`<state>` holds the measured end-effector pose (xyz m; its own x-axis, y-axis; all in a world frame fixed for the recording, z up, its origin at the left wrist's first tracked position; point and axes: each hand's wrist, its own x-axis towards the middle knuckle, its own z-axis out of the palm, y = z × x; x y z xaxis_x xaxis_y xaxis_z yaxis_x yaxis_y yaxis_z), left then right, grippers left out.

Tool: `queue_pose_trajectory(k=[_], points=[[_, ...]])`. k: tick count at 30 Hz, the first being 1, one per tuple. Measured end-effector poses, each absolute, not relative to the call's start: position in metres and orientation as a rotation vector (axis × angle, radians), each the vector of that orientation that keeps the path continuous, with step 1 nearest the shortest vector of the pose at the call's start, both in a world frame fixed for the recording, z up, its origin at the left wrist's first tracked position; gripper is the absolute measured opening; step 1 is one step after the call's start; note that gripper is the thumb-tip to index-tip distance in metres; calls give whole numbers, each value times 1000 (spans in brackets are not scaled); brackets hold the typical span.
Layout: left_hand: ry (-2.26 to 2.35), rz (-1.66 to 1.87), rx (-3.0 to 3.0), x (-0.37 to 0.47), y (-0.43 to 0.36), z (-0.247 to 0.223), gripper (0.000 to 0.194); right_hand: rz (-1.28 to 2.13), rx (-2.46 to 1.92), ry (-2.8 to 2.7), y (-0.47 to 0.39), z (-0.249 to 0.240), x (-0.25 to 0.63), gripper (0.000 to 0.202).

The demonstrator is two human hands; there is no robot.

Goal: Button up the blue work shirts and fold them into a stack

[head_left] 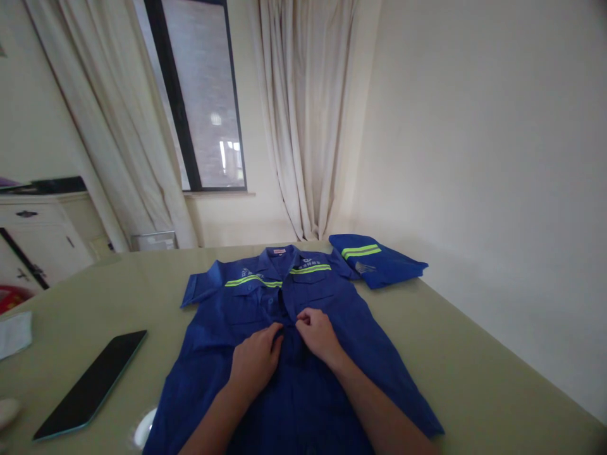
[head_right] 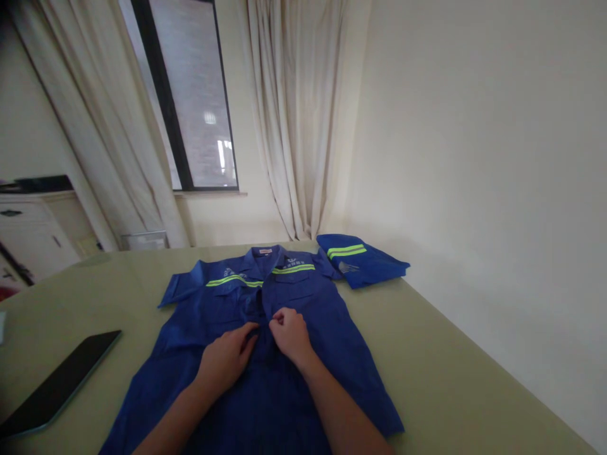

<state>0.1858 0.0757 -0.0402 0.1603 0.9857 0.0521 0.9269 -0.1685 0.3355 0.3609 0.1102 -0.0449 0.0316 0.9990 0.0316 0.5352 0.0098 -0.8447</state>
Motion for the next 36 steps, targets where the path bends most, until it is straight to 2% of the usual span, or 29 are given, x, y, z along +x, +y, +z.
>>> queue_pose_trajectory(k=[3, 8, 13, 19, 24, 28, 36], points=[[1878, 411, 2241, 192, 78, -37, 33, 1039, -1567, -1425, 124, -51, 368, 19], [1978, 287, 2167, 196, 88, -28, 24, 1100, -1502, -1386, 125, -53, 369, 19], [1929, 457, 2264, 202, 86, -38, 20, 997, -1454, -1414, 121, -54, 365, 14], [1992, 463, 2284, 203, 84, -44, 20, 864, -1334, -1565, 112, -50, 356, 16], [1903, 544, 2167, 196, 96, -49, 12, 659, -1489, -1833, 101, -46, 348, 17], [1811, 663, 2084, 191, 100, -55, 16, 681, -1606, -1833, 99, -43, 345, 31], [1536, 864, 2130, 191, 94, -56, 22, 663, -1628, -1805, 98, -43, 345, 22]])
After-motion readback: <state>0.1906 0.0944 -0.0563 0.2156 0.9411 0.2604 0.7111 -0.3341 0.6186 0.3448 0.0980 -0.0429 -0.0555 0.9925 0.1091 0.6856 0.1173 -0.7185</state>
